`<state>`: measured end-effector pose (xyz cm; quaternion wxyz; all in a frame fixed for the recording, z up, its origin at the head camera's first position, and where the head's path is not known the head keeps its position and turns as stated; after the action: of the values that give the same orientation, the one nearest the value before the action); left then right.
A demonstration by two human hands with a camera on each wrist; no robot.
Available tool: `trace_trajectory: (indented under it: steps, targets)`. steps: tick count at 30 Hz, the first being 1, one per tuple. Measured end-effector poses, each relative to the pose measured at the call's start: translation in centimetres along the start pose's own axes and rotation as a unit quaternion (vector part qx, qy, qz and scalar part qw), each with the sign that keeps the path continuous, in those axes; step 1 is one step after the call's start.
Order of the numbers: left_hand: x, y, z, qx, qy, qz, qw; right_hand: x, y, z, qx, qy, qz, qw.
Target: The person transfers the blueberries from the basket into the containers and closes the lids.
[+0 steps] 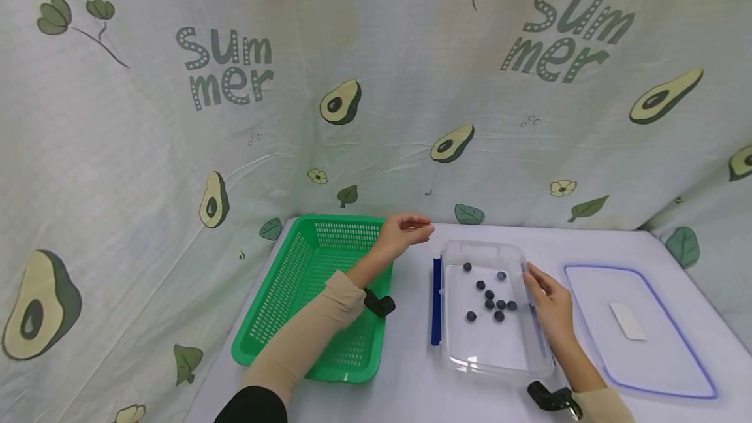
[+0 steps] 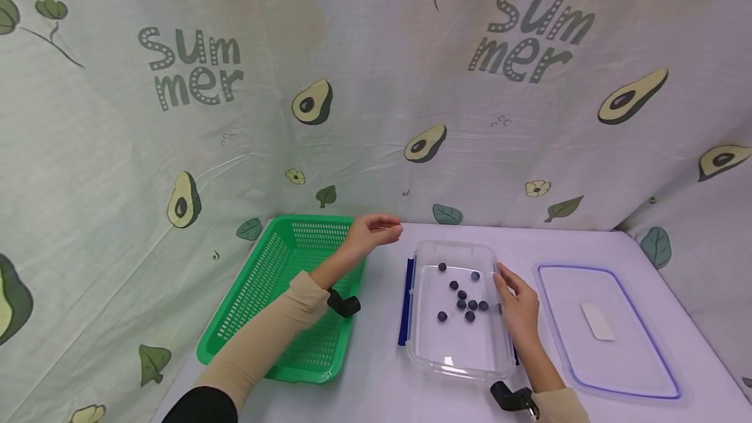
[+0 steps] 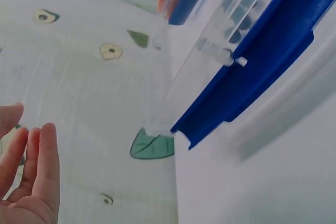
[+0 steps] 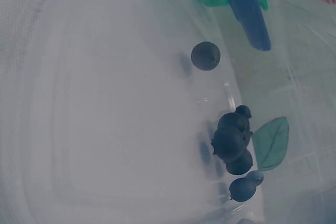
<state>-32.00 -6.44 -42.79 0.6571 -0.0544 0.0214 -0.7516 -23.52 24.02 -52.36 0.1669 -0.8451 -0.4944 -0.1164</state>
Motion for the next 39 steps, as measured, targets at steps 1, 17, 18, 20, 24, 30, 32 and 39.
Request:
trace_trajectory:
  steps: [1,17,18,20,24,30,32,39]
  targets:
    - [0.4,0.0,0.1,-0.002,0.007,0.005,1.0000,0.0,0.0,0.0,0.000,0.000,0.000,1.000]
    - [6.7,0.1,-0.6,-0.022,0.047,0.078,0.9956,0.0,0.1,0.0,0.001,0.001,0.005,1.000]
    - [7.0,0.1,-0.8,-0.023,0.048,0.085,0.9950,0.0,0.1,0.0,0.000,0.001,0.005,1.000]
    - [7.5,0.2,-1.2,-0.024,0.047,0.100,0.9936,0.0,0.1,-0.1,-0.001,-0.001,0.005,1.000]
    - [8.5,0.3,-2.2,-0.011,0.036,0.138,0.9897,0.0,0.2,-0.2,0.001,-0.003,0.002,1.000]
    - [9.3,0.3,-3.8,0.023,-0.007,0.174,0.9844,0.0,0.1,0.0,-0.005,-0.006,0.006,1.000]
    - [9.5,0.3,-4.4,0.034,-0.021,0.181,0.9826,0.0,0.1,0.1,-0.005,-0.006,0.006,1.000]
    - [10.3,0.1,-6.7,0.064,-0.044,0.206,0.9755,0.0,0.2,0.0,0.003,-0.011,0.000,1.000]
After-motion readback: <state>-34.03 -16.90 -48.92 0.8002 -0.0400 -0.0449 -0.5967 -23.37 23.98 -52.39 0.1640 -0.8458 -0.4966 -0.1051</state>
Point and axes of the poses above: each hand's wrist, its own y-axis away from the middle knuckle, its own x-axis out of the back of the hand, z = x × y, the point moved 2 cm from there along -y, towards the middle knuckle, and after that the axes turned 7 degrees about z, right-handed, at the moved point
